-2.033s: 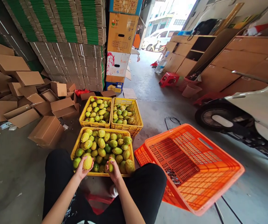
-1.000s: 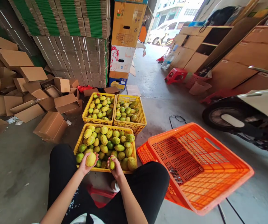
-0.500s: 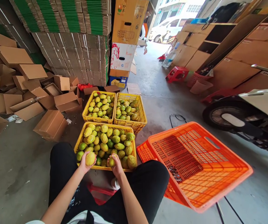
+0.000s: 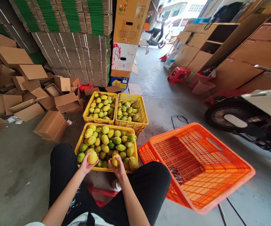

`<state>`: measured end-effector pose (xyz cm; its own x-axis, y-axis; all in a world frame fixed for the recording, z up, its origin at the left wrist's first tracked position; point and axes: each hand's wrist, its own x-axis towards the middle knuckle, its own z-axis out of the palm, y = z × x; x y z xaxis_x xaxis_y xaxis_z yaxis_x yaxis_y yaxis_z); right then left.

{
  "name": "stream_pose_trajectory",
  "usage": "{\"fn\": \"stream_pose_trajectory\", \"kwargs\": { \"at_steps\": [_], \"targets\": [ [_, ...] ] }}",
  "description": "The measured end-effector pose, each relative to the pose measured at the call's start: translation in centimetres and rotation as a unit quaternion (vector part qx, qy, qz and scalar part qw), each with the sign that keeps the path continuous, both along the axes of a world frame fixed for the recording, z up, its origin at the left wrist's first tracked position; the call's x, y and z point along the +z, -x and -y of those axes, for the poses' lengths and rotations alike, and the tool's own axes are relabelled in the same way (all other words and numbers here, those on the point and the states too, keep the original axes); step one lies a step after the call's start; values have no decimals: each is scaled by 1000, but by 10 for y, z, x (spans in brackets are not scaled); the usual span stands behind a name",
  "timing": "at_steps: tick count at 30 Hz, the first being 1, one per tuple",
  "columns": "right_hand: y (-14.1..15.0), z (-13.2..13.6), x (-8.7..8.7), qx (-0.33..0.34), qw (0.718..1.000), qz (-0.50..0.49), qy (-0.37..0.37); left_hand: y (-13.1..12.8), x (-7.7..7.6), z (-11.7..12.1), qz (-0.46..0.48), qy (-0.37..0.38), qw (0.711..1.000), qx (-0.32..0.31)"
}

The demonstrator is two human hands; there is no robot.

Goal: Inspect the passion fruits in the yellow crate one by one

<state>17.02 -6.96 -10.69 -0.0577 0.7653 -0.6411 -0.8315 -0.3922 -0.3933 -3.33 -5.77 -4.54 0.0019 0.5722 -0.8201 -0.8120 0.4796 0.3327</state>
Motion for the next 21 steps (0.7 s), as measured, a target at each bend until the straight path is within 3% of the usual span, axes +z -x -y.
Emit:
{"fn": "stream_pose_trajectory", "kwargs": {
  "at_steps": [8, 11, 21],
  "targets": [
    [1, 6, 4, 88, 995, 31, -28, 0, 5, 0, 7, 19, 998, -60],
    [3, 6, 7, 86, 995, 32, -32, -1, 6, 0, -12, 26, 997, -73],
    [-3, -6, -3, 56, 996, -70, -6, 0, 1, -2, 28, -10, 999, -13]
  ]
}}
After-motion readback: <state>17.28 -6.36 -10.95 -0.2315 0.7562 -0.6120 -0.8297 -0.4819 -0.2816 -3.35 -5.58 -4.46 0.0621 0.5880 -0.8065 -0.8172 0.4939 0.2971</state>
